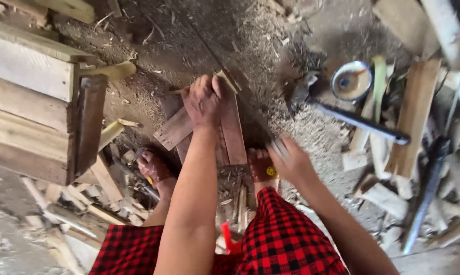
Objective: Adjusting and assembling the structure of a small wooden stool using a hand saw and hammer.
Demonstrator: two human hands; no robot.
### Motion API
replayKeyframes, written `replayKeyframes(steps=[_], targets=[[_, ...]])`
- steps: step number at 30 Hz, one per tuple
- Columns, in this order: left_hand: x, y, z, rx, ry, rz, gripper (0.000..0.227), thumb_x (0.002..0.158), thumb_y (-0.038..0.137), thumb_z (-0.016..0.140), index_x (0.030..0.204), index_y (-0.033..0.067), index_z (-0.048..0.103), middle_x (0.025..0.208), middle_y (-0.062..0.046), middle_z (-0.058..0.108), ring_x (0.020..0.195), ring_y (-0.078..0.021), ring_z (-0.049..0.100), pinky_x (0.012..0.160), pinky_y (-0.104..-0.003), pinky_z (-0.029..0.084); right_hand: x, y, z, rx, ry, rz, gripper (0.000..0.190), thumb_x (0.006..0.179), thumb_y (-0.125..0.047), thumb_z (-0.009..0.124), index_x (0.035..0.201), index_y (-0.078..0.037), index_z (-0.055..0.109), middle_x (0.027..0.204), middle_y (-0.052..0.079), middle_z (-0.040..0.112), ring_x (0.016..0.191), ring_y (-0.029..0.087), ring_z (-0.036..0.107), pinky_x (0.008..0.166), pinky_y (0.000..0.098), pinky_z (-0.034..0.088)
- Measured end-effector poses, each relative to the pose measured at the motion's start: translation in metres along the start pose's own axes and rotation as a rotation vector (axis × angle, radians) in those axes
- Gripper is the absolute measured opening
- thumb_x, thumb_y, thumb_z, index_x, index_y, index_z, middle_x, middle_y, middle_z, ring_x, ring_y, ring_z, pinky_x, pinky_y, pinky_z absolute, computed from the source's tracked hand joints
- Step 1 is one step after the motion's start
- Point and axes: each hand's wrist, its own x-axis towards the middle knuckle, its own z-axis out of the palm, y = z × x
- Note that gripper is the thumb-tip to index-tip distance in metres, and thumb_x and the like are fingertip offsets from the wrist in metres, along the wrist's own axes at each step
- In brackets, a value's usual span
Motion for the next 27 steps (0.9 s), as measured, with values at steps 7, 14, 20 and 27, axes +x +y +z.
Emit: replayKeyframes(steps=[7,14,20,27], targets=[[0.008,0.009,-0.018,-0.11,-0.013,-0.044,0.031,0.093,0.042,0.037,0.074,0.0212,0.049,0.067,-0.001,0.056,0.068,-0.0212,0.063,0.078,-0.038,0.042,-0.109,0.145,-0.012,-0.468,0.181,-0.526,0.041,0.08,-0.039,0.06,0.111,-0.013,0.063,0.102,0.009,0.067,0.088,0.027,0.066,0.068,0.0344,0.053],[-0.004,-0.001,0.009,-0.056,-0.067,-0.084,0.037,0.097,0.045,0.028,0.074,0.0243,0.049,0.067,0.003,0.057,0.067,-0.0158,0.063,0.081,-0.036,0.042,0.025,-0.014,0.009,-0.046,0.079,-0.134,0.045,0.082,-0.048,0.066,0.11,-0.013,0.065,0.092,0.006,0.069,0.084,0.025,0.068,0.07,0.0328,0.054],[0.007,0.011,-0.019,-0.118,0.016,-0.058,0.021,0.088,0.029,0.046,0.076,0.0156,0.057,0.072,0.0,0.062,0.063,-0.0173,0.055,0.069,-0.029,0.037,-0.121,0.127,-0.03,-0.02,-0.366,0.364,0.043,0.067,-0.022,0.076,0.107,-0.018,0.061,0.083,-0.001,0.066,0.071,0.013,0.058,0.066,0.0264,0.047],[0.007,0.006,-0.01,-0.09,-0.029,-0.069,0.03,0.092,0.031,0.039,0.08,0.0106,0.058,0.078,-0.006,0.062,0.071,-0.0239,0.059,0.08,-0.036,0.037,0.059,-0.057,-0.011,-0.189,0.145,-0.599,0.019,0.08,-0.006,0.066,0.095,0.005,0.06,0.082,0.016,0.067,0.071,0.023,0.065,0.052,0.0232,0.055]])
